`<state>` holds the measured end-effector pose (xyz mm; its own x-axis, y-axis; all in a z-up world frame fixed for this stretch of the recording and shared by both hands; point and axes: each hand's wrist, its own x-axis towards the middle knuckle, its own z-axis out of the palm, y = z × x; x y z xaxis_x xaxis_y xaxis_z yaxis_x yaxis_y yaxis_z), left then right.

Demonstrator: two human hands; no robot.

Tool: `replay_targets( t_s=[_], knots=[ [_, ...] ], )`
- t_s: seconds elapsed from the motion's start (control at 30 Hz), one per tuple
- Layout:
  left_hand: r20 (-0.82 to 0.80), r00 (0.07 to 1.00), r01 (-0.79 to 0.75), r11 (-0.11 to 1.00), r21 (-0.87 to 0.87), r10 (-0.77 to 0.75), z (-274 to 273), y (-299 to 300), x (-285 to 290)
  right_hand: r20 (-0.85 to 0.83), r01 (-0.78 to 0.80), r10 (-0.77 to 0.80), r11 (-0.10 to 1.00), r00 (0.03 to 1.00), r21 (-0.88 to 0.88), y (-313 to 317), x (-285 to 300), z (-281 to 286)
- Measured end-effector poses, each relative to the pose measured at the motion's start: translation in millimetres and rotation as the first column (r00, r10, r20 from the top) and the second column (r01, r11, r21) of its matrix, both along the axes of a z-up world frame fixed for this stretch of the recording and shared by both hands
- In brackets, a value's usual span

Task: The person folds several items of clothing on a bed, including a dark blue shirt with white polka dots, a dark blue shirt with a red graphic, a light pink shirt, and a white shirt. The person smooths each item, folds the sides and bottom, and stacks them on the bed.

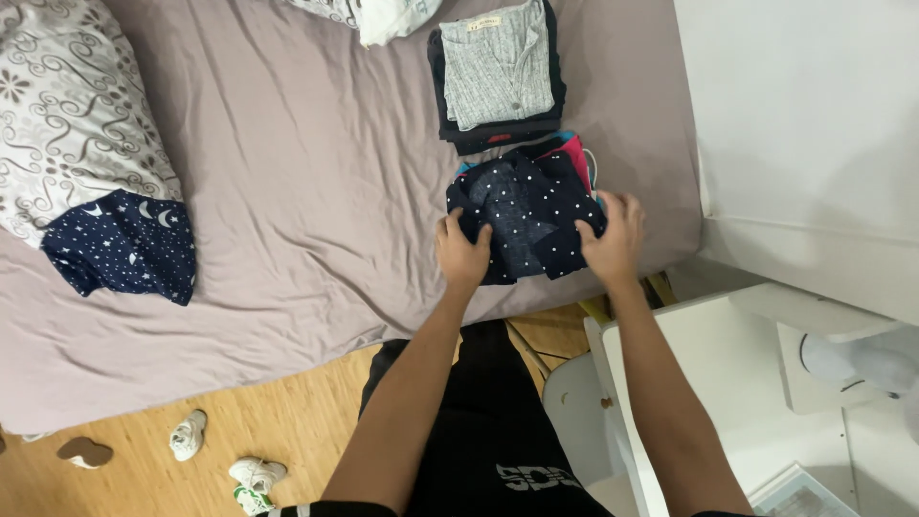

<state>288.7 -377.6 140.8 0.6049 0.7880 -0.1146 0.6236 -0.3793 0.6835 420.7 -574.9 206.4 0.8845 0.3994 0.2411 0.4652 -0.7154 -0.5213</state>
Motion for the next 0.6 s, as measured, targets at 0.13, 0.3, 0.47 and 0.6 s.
replay_targets(
  t_s=[0.13,0.3,0.47,0.6],
  knots=[
    [-0.045,0.999,-0.014,0.995,-0.099,0.010,-11.5,18.5,23.3,0.050,-0.098,0.104,0.990,0.993,-0.103,32.9,-11.6,-9.7],
    [-0.044,0.999,-0.011,1.000,0.013,0.011,-10.9,29.4,32.0,-0.101,-0.264,0.246,0.929,0.964,-0.260,67.1,-16.8,-30.5],
    [0.115,0.984,-0.136,0.990,-0.027,0.138,10.7,38.8,28.4,-0.096,-0.152,0.133,0.961,0.987,-0.233,62.1,-2.5,-51.9],
    [0.295,0.899,-0.258,0.936,-0.240,0.323,4.7,38.6,17.8,-0.107,0.049,-0.027,0.976,0.994,0.210,53.0,17.5,-41.8]
  ],
)
